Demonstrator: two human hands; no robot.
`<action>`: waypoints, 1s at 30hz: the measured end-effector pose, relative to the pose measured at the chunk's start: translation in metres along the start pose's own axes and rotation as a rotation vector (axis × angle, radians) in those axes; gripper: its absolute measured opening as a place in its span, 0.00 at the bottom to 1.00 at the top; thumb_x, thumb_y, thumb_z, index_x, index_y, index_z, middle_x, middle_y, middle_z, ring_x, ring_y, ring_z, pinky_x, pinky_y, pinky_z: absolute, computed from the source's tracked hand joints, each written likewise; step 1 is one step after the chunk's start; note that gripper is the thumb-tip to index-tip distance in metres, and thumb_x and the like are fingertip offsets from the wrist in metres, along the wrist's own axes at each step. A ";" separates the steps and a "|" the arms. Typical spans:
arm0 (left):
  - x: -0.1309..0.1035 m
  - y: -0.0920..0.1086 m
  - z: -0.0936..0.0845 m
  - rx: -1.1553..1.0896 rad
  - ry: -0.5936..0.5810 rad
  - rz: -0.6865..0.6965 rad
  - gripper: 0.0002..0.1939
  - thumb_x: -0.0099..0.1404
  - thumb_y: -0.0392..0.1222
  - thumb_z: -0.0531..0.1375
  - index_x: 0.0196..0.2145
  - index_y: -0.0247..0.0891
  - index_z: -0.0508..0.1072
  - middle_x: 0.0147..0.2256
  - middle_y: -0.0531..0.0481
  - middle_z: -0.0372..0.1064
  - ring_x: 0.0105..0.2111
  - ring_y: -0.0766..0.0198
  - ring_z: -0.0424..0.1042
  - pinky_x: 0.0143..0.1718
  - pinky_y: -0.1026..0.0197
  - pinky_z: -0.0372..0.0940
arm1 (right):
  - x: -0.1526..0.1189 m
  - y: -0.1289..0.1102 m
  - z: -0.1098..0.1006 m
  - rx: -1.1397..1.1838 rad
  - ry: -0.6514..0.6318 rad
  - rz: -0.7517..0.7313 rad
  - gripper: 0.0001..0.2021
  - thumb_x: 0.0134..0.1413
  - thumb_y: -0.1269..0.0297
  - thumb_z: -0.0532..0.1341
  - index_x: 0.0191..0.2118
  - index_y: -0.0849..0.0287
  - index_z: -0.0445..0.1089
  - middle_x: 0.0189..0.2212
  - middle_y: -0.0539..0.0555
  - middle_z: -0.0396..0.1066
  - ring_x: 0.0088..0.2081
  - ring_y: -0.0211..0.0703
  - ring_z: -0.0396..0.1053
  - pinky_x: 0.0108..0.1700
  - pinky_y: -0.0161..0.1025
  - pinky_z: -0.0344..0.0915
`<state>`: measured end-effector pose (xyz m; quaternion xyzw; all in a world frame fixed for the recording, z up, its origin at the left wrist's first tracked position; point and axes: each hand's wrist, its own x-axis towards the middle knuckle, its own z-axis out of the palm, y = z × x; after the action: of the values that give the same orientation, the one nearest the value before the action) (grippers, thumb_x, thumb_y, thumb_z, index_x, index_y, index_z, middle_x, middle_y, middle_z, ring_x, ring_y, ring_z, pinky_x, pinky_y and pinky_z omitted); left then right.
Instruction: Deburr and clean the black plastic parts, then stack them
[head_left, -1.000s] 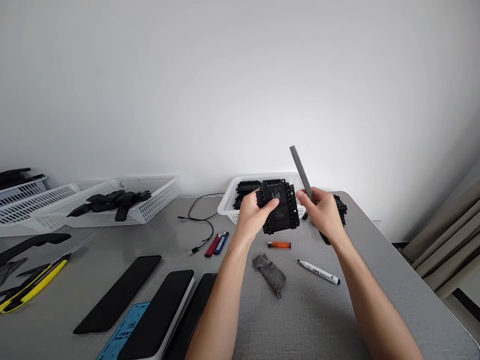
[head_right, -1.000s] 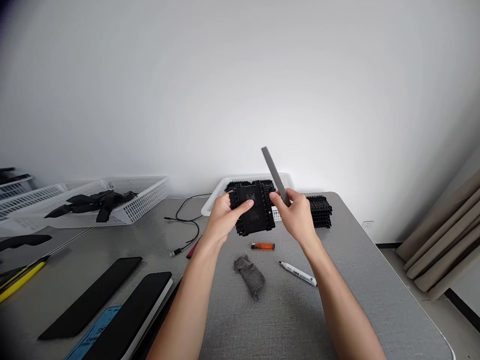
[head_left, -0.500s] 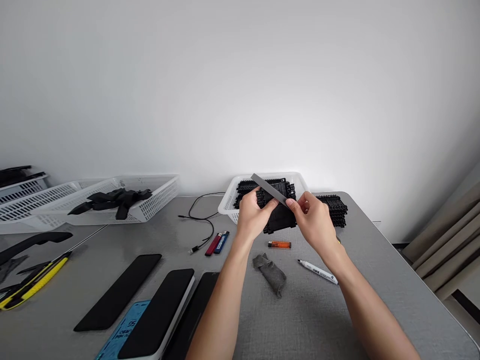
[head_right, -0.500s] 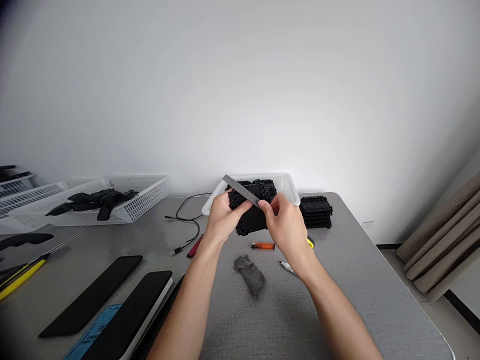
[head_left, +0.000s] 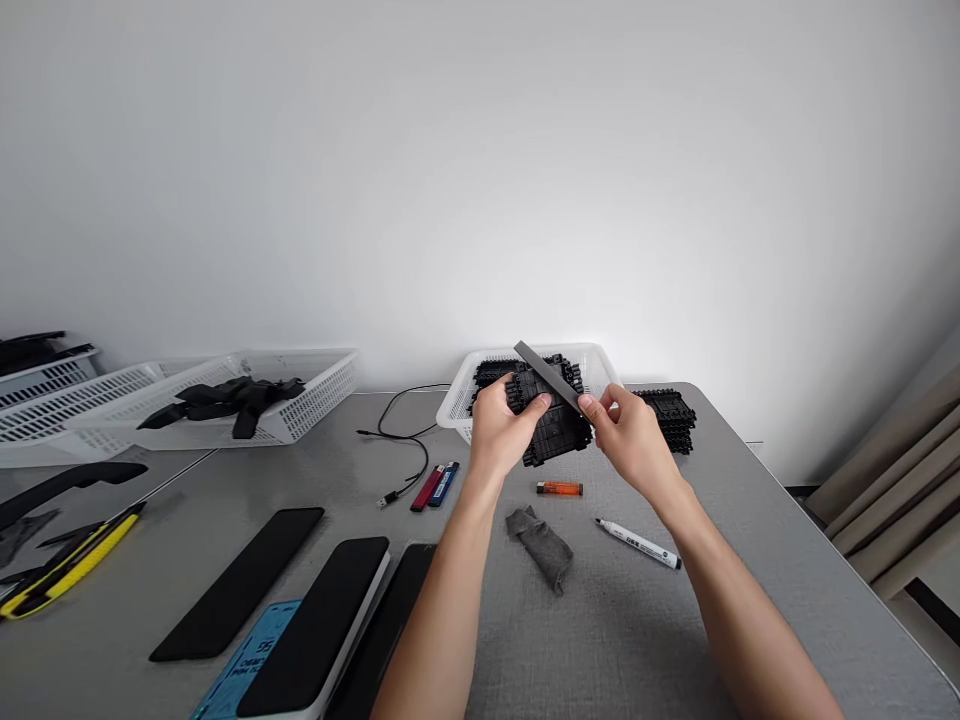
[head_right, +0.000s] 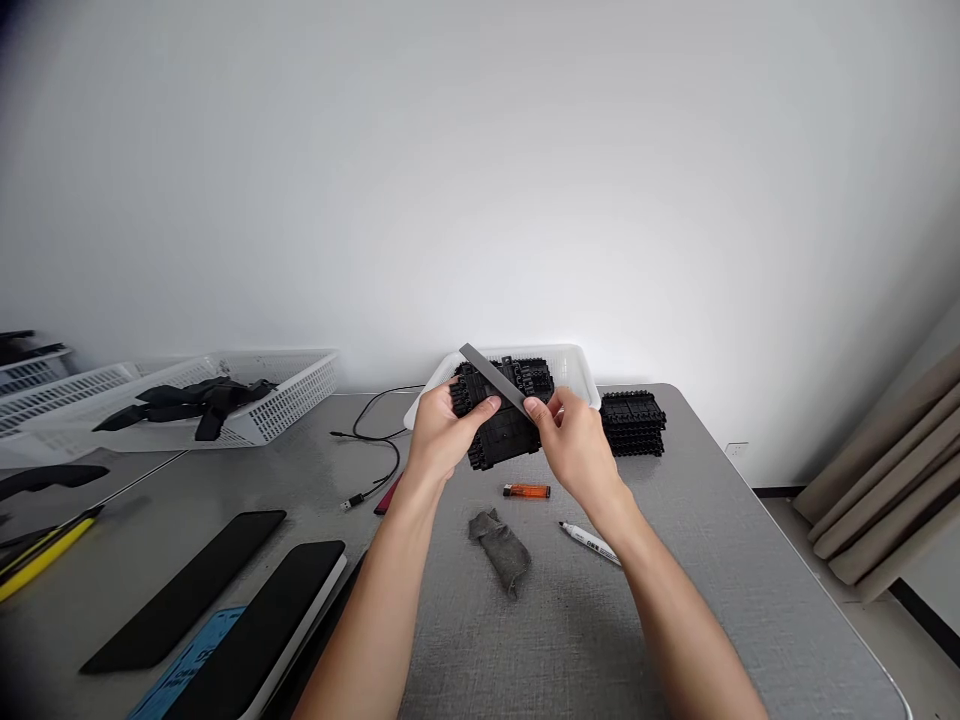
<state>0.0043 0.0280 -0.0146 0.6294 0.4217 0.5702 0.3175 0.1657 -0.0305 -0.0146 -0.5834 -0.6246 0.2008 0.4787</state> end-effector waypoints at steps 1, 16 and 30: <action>0.000 -0.001 0.000 0.004 -0.003 0.000 0.12 0.54 0.42 0.67 0.38 0.38 0.77 0.39 0.46 0.79 0.41 0.53 0.77 0.44 0.57 0.68 | 0.000 0.000 0.000 -0.002 -0.011 -0.006 0.21 0.64 0.44 0.53 0.27 0.54 0.55 0.16 0.45 0.60 0.20 0.37 0.53 0.23 0.35 0.48; 0.000 -0.002 -0.003 0.008 0.048 -0.027 0.11 0.55 0.42 0.66 0.36 0.38 0.77 0.37 0.47 0.79 0.38 0.53 0.77 0.41 0.56 0.68 | -0.002 -0.004 0.000 -0.292 0.184 0.002 0.19 0.66 0.48 0.54 0.28 0.54 0.53 0.18 0.46 0.59 0.21 0.39 0.52 0.25 0.35 0.43; 0.005 -0.007 -0.007 -0.056 0.081 -0.076 0.12 0.52 0.43 0.68 0.35 0.37 0.77 0.35 0.46 0.79 0.37 0.52 0.77 0.38 0.56 0.68 | 0.003 0.004 -0.005 -0.255 0.240 -0.039 0.19 0.67 0.49 0.53 0.27 0.53 0.52 0.18 0.46 0.57 0.21 0.38 0.49 0.25 0.36 0.43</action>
<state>-0.0034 0.0349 -0.0181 0.5805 0.4417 0.5942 0.3389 0.1721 -0.0281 -0.0140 -0.6468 -0.5946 0.0394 0.4759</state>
